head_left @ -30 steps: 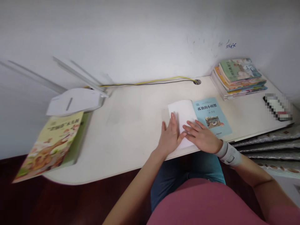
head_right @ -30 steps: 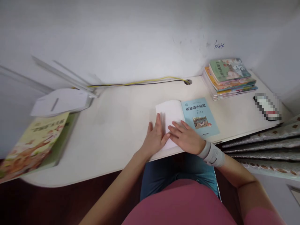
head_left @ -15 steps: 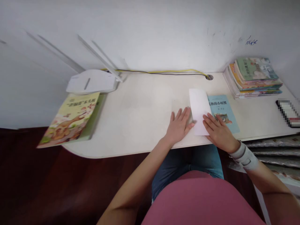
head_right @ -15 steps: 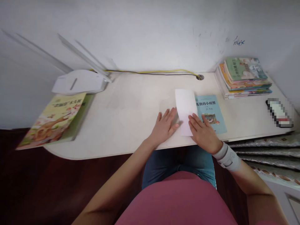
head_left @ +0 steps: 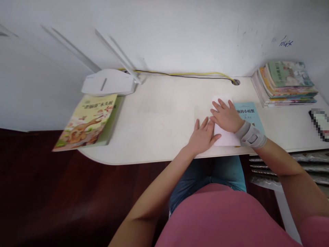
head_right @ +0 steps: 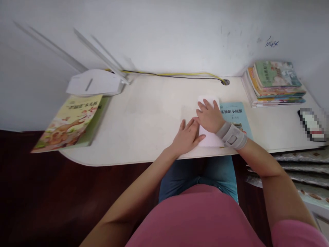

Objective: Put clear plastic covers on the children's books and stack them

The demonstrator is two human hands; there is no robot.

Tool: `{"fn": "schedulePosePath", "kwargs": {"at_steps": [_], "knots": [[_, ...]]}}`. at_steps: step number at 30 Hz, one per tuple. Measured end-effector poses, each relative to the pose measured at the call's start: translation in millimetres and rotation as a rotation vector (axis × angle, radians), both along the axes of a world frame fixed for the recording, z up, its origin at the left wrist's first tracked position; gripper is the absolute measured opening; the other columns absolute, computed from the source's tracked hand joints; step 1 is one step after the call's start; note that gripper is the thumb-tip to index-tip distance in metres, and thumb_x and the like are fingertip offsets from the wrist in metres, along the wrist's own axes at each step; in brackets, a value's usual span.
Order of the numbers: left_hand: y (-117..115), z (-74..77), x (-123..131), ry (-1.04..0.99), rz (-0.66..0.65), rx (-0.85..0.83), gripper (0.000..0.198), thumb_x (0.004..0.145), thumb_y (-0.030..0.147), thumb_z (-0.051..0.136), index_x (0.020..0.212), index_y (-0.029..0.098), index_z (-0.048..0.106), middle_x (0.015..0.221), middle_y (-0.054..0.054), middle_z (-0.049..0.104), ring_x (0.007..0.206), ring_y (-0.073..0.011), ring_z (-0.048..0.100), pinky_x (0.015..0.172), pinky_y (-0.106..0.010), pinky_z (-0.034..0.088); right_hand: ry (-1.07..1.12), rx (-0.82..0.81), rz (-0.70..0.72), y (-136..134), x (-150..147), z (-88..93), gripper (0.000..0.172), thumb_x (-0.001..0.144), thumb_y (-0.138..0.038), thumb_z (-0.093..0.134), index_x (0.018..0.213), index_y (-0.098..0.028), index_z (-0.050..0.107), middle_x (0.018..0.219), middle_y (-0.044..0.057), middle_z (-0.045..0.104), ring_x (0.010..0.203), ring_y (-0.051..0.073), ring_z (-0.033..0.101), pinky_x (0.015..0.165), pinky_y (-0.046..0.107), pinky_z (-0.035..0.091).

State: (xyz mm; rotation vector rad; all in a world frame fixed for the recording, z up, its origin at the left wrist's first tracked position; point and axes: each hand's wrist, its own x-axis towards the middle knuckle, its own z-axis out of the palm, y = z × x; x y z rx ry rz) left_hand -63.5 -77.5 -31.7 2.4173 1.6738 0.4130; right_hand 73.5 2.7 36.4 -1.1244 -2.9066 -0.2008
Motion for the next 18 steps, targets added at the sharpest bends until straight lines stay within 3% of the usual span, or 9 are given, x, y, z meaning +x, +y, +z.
{"fn": "schedulePosePath", "kwargs": {"at_steps": [4, 8, 14, 18], "knots": [[0.1, 1.4, -2.0, -0.002, 0.110, -0.012, 0.071, 0.097, 0.053, 0.021, 0.145, 0.001, 0.027, 0.147, -0.022, 0.039, 0.140, -0.0312, 0.030, 0.112, -0.051, 0.026, -0.043, -0.022, -0.007, 5.3, 13.4, -13.7, 0.047, 0.095, -0.043, 0.040, 0.128, -0.012, 0.055, 0.145, 0.019, 0.044, 0.138, 0.037, 0.031, 0.105, 0.065, 0.026], [3.5, 6.2, -10.2, 0.131, 0.006, -0.005, 0.062, 0.097, 0.051, 0.027, 0.143, 0.011, 0.039, 0.149, -0.013, 0.039, 0.138, -0.0296, 0.034, 0.112, -0.047, 0.027, -0.056, -0.045, 0.078, 6.6, 30.9, -24.9, 0.062, 0.089, -0.049, 0.049, 0.134, -0.006, 0.048, 0.145, 0.021, 0.042, 0.138, 0.037, 0.031, 0.108, 0.063, 0.023], [3.7, 3.9, -13.3, 0.136, -0.009, 0.082, 0.059, 0.095, 0.051, 0.037, 0.136, 0.012, 0.050, 0.142, -0.014, 0.049, 0.134, -0.0296, 0.042, 0.110, -0.047, 0.033, 0.065, 0.032, 0.008, 2.7, 30.5, -31.6, 0.048, 0.093, -0.025, 0.037, 0.135, -0.005, 0.047, 0.146, 0.020, 0.041, 0.139, 0.033, 0.031, 0.110, 0.060, 0.022], [2.0, -2.0, -10.5, 0.100, -0.019, 0.130, 0.055, 0.096, 0.046, 0.037, 0.131, 0.009, 0.054, 0.137, -0.018, 0.053, 0.131, -0.0279, 0.046, 0.109, -0.046, 0.035, 0.081, 0.038, 0.009, -0.4, 30.6, -34.8, 0.046, 0.092, -0.021, 0.034, 0.133, -0.004, 0.050, 0.145, 0.021, 0.043, 0.138, 0.034, 0.032, 0.110, 0.062, 0.021]]}}
